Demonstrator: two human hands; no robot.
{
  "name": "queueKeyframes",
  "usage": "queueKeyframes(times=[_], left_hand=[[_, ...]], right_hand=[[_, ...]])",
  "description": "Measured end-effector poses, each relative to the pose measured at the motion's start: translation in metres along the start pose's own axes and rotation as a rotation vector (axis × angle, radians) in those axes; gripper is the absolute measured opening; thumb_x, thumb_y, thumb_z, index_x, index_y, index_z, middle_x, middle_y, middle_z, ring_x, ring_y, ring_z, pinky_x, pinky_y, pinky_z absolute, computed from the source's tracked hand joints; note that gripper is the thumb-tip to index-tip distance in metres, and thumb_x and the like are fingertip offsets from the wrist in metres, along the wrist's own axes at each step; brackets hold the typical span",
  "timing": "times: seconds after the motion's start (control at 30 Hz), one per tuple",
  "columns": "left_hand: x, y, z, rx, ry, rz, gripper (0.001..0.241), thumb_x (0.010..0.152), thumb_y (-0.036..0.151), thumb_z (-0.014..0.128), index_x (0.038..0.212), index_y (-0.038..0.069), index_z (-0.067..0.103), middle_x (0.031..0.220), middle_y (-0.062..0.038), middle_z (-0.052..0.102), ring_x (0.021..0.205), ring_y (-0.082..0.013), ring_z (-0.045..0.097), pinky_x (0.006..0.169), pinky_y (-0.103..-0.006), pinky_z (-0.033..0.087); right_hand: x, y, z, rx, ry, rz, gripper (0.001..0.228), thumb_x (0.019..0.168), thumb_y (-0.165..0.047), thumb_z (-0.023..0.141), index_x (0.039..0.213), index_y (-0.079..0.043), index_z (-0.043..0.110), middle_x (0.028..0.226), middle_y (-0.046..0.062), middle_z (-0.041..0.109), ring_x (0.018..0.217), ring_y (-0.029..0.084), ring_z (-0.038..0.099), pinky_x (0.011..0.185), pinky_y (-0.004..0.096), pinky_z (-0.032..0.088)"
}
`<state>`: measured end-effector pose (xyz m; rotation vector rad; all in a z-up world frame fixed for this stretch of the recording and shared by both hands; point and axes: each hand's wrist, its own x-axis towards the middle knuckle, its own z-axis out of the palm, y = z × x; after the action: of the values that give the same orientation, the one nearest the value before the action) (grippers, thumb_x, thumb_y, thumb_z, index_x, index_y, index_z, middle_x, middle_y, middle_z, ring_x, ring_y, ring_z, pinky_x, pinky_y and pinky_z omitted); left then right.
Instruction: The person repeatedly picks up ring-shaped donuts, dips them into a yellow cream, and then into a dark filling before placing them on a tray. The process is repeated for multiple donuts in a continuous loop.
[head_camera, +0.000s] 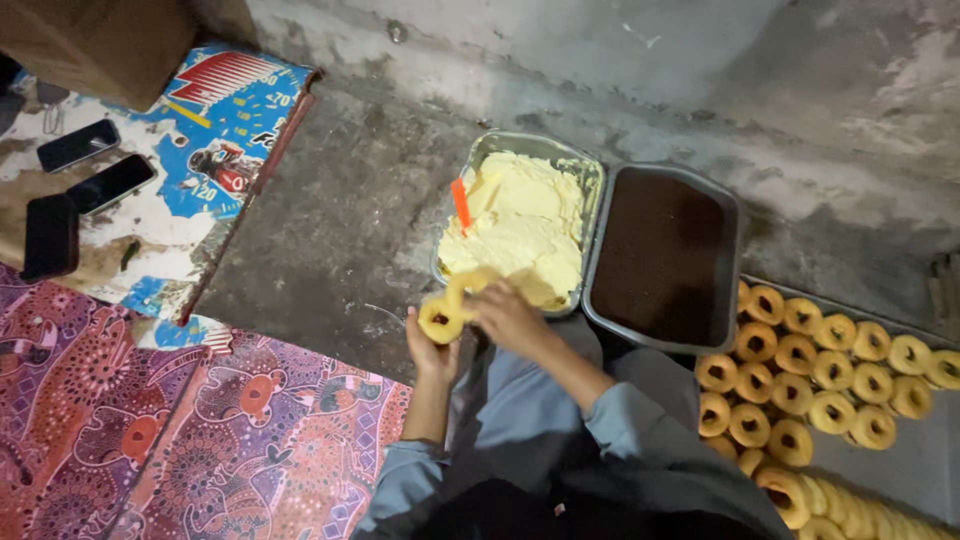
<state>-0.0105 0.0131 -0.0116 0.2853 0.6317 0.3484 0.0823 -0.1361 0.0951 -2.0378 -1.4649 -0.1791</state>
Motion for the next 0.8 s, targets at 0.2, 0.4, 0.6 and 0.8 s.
queueKeyframes(times=[0.2, 0.4, 0.6, 0.8], left_hand=[[0.022, -0.007, -0.008, -0.01, -0.017, 0.023, 0.047, 0.107, 0.047, 0.044, 0.126, 0.007, 0.062, 0.119, -0.01, 0.069, 0.107, -0.0223, 0.068, 0.093, -0.0382, 0.059], [0.032, -0.019, -0.009, -0.036, -0.126, -0.063, 0.042, 0.102, 0.03, 0.04, 0.122, 0.002, 0.064, 0.114, -0.015, 0.069, 0.104, -0.0255, 0.067, 0.089, -0.0382, 0.057], [0.019, -0.015, -0.005, -0.053, -0.105, -0.067, 0.045, 0.094, 0.03, 0.042, 0.12, 0.0, 0.063, 0.116, -0.015, 0.069, 0.107, -0.0279, 0.067, 0.091, -0.0414, 0.057], [0.012, -0.006, 0.001, 0.003, -0.065, -0.018, 0.056, 0.104, 0.048, 0.037, 0.127, 0.003, 0.061, 0.121, -0.012, 0.067, 0.111, -0.0267, 0.066, 0.094, -0.041, 0.054]], right_hand=[[0.017, 0.043, 0.0, 0.01, 0.13, 0.308, 0.031, 0.081, -0.005, 0.07, 0.112, -0.008, 0.074, 0.109, 0.013, 0.073, 0.108, 0.035, 0.062, 0.1, 0.045, 0.049], [0.009, -0.003, 0.017, 0.265, 0.03, 0.181, 0.034, 0.078, -0.007, 0.076, 0.112, -0.007, 0.073, 0.109, 0.013, 0.074, 0.106, 0.033, 0.065, 0.101, 0.045, 0.048], [0.019, 0.035, 0.005, -0.034, 0.203, 0.314, 0.033, 0.08, 0.0, 0.072, 0.113, -0.005, 0.074, 0.112, 0.013, 0.074, 0.108, 0.033, 0.066, 0.103, 0.045, 0.048], [0.015, 0.024, 0.006, 0.208, 0.165, 0.406, 0.031, 0.081, -0.003, 0.074, 0.112, -0.008, 0.074, 0.114, 0.01, 0.075, 0.106, 0.03, 0.069, 0.101, 0.042, 0.049]])
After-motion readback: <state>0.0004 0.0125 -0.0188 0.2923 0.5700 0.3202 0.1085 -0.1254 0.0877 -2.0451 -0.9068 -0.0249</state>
